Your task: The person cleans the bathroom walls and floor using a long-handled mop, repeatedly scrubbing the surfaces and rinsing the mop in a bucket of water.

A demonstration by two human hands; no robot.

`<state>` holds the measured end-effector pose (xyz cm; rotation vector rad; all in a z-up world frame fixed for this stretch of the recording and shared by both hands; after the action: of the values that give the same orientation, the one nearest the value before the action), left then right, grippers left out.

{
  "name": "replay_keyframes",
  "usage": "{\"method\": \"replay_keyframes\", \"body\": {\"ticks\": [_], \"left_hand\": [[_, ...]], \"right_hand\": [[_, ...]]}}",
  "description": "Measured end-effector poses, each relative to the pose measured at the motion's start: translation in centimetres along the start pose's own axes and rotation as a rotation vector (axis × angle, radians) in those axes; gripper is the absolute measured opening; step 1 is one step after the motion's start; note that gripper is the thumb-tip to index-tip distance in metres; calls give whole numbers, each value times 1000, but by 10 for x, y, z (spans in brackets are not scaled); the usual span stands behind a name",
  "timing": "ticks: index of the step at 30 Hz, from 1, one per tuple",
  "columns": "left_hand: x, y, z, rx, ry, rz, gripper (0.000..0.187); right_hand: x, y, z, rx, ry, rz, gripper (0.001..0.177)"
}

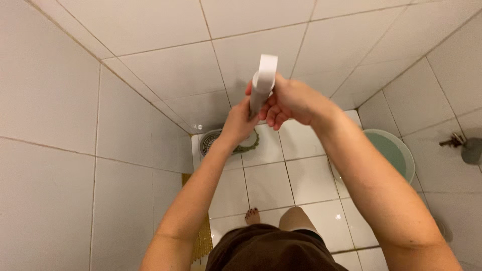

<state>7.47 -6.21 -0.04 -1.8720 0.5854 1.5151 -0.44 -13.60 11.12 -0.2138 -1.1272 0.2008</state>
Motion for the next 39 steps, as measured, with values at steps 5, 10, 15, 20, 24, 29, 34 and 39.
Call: {"method": "replay_keyframes", "body": {"ticks": [5,10,15,20,24,29,34,39], "left_hand": [[98,-8,-37,-57,-36,-67,36],[192,7,-54,-103,-110,-23,36],[195,1,-77,-147,-137,-80,40],[198,-18,-90,-210,-347,-46,32],[226,-20,-96,-199,-608,17,30],[166,-27,-127,-259,76,170,49],[184,-33,-147,-421,-150,111,44],[206,-17,-164,-341,-288,-212,16]], "right_hand": [[-55,5,-75,3,1,-35,52],[-126,9,-144,45,112,-159,57],[-140,-8,-177,101,131,-112,60],[-115,-42,-197,142,-89,285,67],[-37,-50,-185,-172,-747,588,77],[-30,-30,-232,-177,-587,334,41],[-65,-59,-271,-354,-545,54,19],[-94,-68,-281,-373,-567,52,18]]}}
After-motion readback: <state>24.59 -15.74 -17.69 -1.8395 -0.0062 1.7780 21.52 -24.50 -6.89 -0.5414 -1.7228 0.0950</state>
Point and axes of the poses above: each hand's wrist, its own z-axis away from the middle knuckle, its own y-axis out of the palm, x = y × z, the point moved 9 cm from there along -z, towards the middle knuckle, and after that the axes turned 15 degrees about z, right-handed, at the moved point
